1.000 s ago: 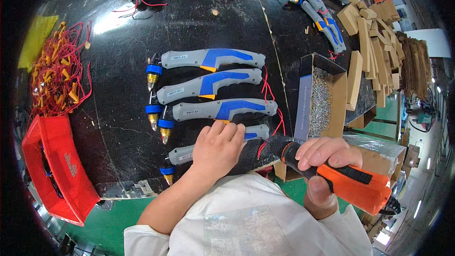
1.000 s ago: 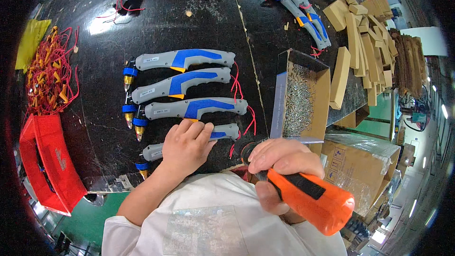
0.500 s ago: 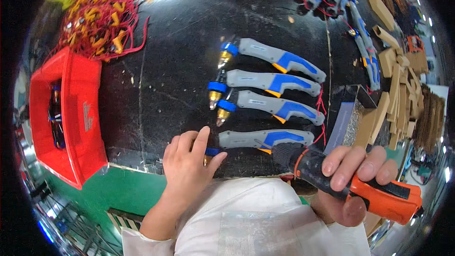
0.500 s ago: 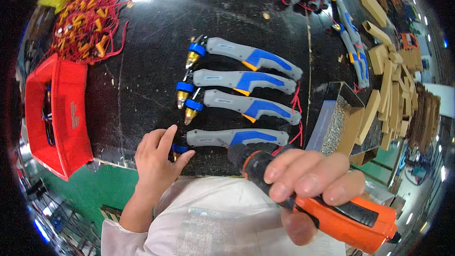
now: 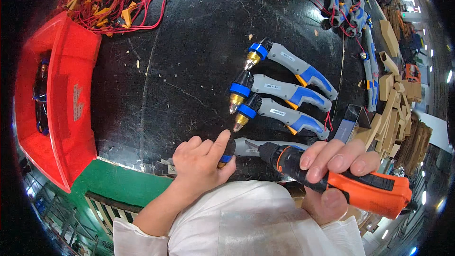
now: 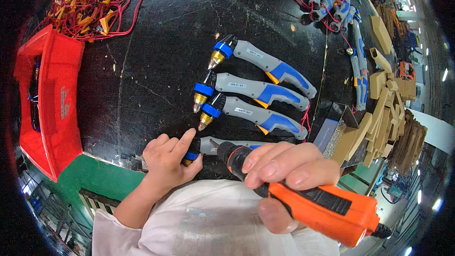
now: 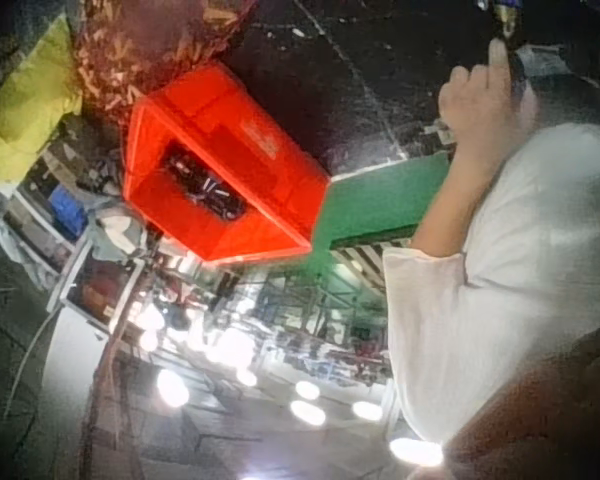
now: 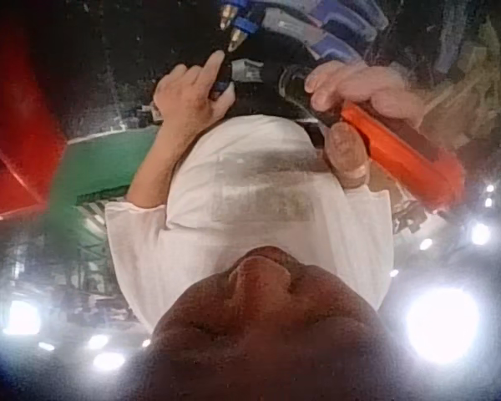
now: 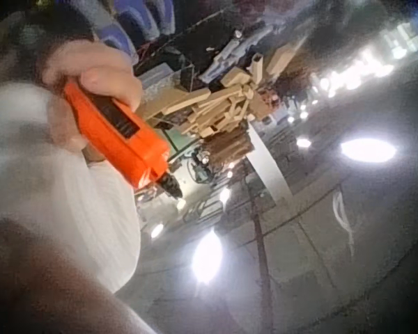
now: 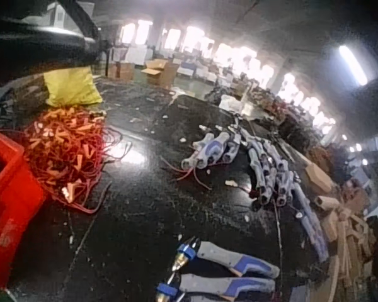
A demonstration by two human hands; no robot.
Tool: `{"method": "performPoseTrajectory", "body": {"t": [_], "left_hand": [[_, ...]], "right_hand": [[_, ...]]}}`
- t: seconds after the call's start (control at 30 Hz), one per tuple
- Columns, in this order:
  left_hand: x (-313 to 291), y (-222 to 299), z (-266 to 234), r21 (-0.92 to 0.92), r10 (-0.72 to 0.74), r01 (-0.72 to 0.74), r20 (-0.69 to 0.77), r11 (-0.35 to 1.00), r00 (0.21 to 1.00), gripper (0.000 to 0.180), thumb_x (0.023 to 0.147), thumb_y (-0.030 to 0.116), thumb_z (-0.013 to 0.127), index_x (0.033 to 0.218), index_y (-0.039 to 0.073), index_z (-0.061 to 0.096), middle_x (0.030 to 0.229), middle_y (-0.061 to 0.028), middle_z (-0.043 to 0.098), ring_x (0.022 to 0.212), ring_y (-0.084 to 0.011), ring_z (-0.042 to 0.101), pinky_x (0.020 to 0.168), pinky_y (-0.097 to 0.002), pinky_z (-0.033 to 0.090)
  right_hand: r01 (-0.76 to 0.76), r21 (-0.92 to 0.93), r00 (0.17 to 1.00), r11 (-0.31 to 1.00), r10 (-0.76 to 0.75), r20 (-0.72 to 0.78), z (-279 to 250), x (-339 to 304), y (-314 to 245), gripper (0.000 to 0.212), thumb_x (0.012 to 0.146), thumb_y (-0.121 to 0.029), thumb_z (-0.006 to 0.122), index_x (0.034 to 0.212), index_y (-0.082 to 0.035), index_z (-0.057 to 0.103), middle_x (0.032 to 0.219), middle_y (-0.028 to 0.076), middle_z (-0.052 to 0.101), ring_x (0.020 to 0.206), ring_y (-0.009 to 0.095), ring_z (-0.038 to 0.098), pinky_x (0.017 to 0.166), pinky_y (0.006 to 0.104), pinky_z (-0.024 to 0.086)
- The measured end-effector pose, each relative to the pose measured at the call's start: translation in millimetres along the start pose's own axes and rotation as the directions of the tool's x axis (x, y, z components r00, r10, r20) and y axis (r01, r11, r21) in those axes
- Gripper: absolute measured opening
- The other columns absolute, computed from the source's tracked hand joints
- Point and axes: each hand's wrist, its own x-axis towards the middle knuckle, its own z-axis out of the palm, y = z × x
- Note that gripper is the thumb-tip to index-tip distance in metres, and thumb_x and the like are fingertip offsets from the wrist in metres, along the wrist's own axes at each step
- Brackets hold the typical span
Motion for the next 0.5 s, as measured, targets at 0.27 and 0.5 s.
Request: {"method": "performPoseTrajectory", "body": {"t": [0.27, 0.5], "left_hand": [[3.8, 0.1, 1.2, -0.041, 0.023, -0.023, -0.022, 0.999, 1.0, 0.06, 0.062, 0.027, 0.081, 0.118, 0.01, 0.072, 0.064, 0.0009, 0.05, 0.058, -0.0182, 0.049, 0.052, -0.0342, 0.039], [-0.8, -3.7, 4.7, -0.055, 0.023, -0.027, -0.067, 0.998, 0.997, 0.058, 0.063, 0.027, 0.081, 0.117, 0.009, 0.072, 0.064, 0.001, 0.049, 0.058, -0.0181, 0.05, 0.051, -0.0345, 0.038]], "right_hand": [[-0.045, 0.067, 0.813, 0.997, -0.002, 0.582, 1.9, 60.1, 11.4, 0.033, 0.074, -0.003, 0.084, 0.099, -0.007, 0.061, 0.089, 0.014, 0.073, 0.072, 0.025, 0.073, 0.063, 0.0358, 0.06], [-0.06, -0.027, 0.989, 0.998, 0.063, 0.133, 23.0, 23.9, 5.8, 0.043, 0.071, 0.003, 0.085, 0.103, -0.005, 0.057, 0.094, 0.02, 0.071, 0.074, 0.03, 0.07, 0.071, 0.0428, 0.059]]}}
